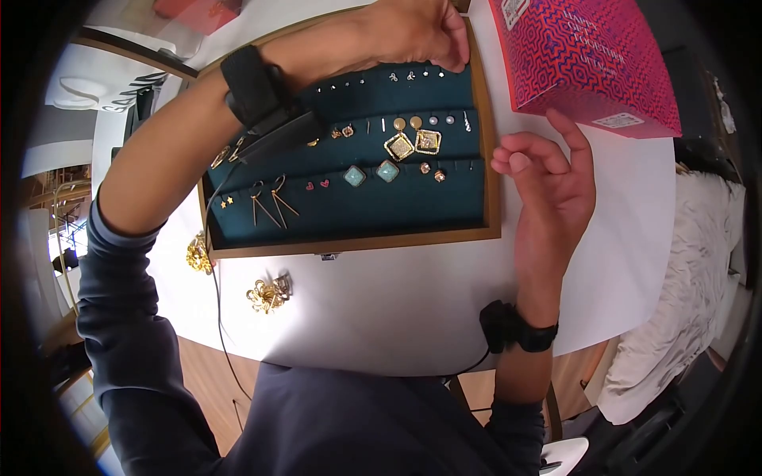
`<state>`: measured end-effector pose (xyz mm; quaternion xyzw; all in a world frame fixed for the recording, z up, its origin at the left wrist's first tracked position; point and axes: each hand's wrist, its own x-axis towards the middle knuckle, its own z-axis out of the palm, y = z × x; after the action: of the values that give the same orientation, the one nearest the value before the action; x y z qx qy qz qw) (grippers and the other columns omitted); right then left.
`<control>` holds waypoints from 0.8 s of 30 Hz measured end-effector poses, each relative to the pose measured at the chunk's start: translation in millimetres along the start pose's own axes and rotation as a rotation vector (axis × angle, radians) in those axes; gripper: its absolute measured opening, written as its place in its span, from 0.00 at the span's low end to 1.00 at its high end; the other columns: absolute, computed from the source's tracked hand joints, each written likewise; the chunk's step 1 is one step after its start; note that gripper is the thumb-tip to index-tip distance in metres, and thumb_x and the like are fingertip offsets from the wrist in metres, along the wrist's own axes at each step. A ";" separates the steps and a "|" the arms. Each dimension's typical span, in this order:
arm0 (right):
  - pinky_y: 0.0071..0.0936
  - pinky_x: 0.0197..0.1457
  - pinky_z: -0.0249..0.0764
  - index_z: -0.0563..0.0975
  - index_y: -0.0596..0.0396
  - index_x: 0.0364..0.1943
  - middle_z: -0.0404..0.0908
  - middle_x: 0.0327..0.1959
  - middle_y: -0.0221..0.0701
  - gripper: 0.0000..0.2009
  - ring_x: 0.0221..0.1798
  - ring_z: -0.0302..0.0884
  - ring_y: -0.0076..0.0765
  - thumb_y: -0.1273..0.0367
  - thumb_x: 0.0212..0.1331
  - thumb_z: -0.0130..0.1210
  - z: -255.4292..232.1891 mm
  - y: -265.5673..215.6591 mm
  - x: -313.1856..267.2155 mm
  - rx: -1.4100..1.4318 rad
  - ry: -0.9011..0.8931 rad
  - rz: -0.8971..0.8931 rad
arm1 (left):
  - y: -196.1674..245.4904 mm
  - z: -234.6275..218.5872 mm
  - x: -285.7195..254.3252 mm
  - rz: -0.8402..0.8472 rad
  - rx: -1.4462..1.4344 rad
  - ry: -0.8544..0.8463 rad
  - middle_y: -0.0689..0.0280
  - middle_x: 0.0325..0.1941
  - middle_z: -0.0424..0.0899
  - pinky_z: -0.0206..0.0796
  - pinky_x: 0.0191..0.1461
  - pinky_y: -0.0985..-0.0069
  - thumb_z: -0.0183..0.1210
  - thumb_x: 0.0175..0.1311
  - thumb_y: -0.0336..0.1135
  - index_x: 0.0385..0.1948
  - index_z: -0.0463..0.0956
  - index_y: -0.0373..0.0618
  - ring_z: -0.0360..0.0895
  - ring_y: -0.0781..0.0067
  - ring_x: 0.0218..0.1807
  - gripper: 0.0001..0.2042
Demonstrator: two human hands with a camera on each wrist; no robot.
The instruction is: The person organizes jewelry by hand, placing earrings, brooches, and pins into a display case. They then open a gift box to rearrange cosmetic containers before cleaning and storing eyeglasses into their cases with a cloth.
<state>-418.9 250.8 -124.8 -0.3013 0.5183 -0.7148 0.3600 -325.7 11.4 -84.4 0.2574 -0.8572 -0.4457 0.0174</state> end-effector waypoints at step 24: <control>0.26 0.56 0.82 0.63 0.69 0.67 0.86 0.47 0.43 0.27 0.47 0.85 0.29 0.82 0.65 0.59 0.5 -2.2 0.3 -0.006 0.005 -0.013 | -1.6 1.7 -4.6 0.109 0.043 -0.043 0.64 0.28 0.86 0.73 0.36 0.76 0.57 0.54 0.18 0.33 0.84 0.36 0.81 0.76 0.32 0.08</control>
<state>-419.1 250.8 -122.5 -0.3040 0.5192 -0.7163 0.3535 -321.5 14.1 -85.7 0.2010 -0.8794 -0.4312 0.0176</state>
